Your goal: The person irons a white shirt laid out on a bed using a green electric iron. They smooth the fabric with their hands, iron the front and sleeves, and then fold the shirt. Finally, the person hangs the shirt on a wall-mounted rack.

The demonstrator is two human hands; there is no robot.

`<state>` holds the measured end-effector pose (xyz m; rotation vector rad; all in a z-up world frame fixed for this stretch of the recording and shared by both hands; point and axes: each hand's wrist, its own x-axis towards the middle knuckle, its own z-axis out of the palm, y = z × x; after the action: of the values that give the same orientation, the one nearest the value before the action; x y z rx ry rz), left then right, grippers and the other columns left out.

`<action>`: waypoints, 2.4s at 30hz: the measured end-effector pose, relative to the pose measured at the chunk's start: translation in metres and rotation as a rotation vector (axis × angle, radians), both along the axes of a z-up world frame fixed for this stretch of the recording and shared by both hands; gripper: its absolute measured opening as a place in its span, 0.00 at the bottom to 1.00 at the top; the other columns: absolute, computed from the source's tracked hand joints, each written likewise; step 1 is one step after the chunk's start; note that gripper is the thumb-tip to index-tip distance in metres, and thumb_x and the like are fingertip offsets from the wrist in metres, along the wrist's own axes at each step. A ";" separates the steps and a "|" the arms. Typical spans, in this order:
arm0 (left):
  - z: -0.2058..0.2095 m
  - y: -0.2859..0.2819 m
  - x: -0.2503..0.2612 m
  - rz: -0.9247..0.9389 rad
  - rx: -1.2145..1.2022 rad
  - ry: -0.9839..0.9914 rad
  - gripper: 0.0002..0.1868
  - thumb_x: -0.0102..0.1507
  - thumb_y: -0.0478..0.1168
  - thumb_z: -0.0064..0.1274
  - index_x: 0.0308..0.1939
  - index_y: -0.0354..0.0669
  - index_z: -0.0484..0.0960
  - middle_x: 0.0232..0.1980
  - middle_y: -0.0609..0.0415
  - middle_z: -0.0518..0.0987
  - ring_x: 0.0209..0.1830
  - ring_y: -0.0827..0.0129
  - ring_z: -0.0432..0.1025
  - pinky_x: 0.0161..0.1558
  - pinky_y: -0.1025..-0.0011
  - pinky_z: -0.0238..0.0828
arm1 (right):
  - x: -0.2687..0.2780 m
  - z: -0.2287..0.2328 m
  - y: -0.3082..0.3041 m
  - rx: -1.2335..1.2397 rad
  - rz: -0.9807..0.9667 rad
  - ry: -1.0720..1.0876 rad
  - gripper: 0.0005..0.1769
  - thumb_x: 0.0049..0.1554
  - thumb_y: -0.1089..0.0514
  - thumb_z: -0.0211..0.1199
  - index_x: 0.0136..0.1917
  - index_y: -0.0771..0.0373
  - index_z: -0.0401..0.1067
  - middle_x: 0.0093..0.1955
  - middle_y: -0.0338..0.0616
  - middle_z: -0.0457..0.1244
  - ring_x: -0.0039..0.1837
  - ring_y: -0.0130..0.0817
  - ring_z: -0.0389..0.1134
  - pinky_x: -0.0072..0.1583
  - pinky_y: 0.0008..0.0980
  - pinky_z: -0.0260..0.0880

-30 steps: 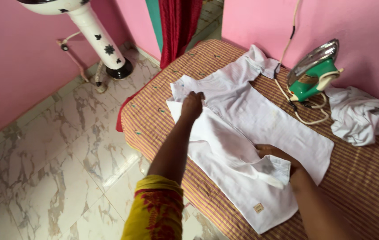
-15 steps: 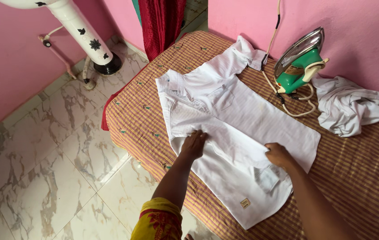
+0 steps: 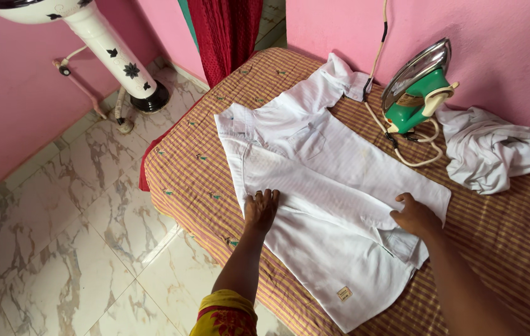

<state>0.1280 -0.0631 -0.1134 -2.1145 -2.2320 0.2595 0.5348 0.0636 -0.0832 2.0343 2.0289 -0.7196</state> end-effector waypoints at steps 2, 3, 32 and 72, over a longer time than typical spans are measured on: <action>-0.007 0.003 -0.004 -0.018 0.014 0.012 0.17 0.65 0.41 0.48 0.59 0.48 0.71 0.52 0.54 0.75 0.55 0.60 0.74 0.45 0.59 0.74 | 0.001 0.002 -0.004 -0.030 -0.004 -0.004 0.35 0.52 0.52 0.66 0.73 0.44 0.62 0.61 0.44 0.70 0.65 0.48 0.69 0.63 0.48 0.70; -0.010 0.004 -0.007 -0.037 0.061 0.010 0.18 0.64 0.41 0.49 0.58 0.48 0.72 0.51 0.53 0.76 0.55 0.59 0.74 0.44 0.60 0.75 | 0.003 -0.001 -0.003 -0.028 -0.011 0.023 0.31 0.52 0.53 0.65 0.69 0.45 0.66 0.60 0.43 0.71 0.63 0.48 0.71 0.62 0.46 0.72; -0.025 -0.026 0.015 -0.214 0.037 -0.560 0.19 0.70 0.33 0.38 0.62 0.48 0.77 0.71 0.52 0.76 0.72 0.58 0.69 0.71 0.59 0.66 | 0.062 -0.056 -0.084 0.610 0.411 -0.006 0.30 0.62 0.37 0.49 0.76 0.37 0.60 0.82 0.45 0.50 0.83 0.44 0.47 0.72 0.70 0.40; 0.016 0.186 -0.202 -0.292 -0.172 -0.320 0.21 0.76 0.54 0.33 0.55 0.53 0.82 0.53 0.50 0.84 0.61 0.59 0.75 0.81 0.44 0.42 | -0.279 -0.016 -0.102 0.815 -0.035 0.190 0.21 0.56 0.54 0.64 0.63 0.60 0.73 0.70 0.45 0.64 0.73 0.40 0.62 0.71 0.46 0.57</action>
<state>-0.0743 0.1231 -0.0969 -2.7072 -2.0706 0.1057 0.2556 -0.0387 -0.0997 2.4598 2.7084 -0.0592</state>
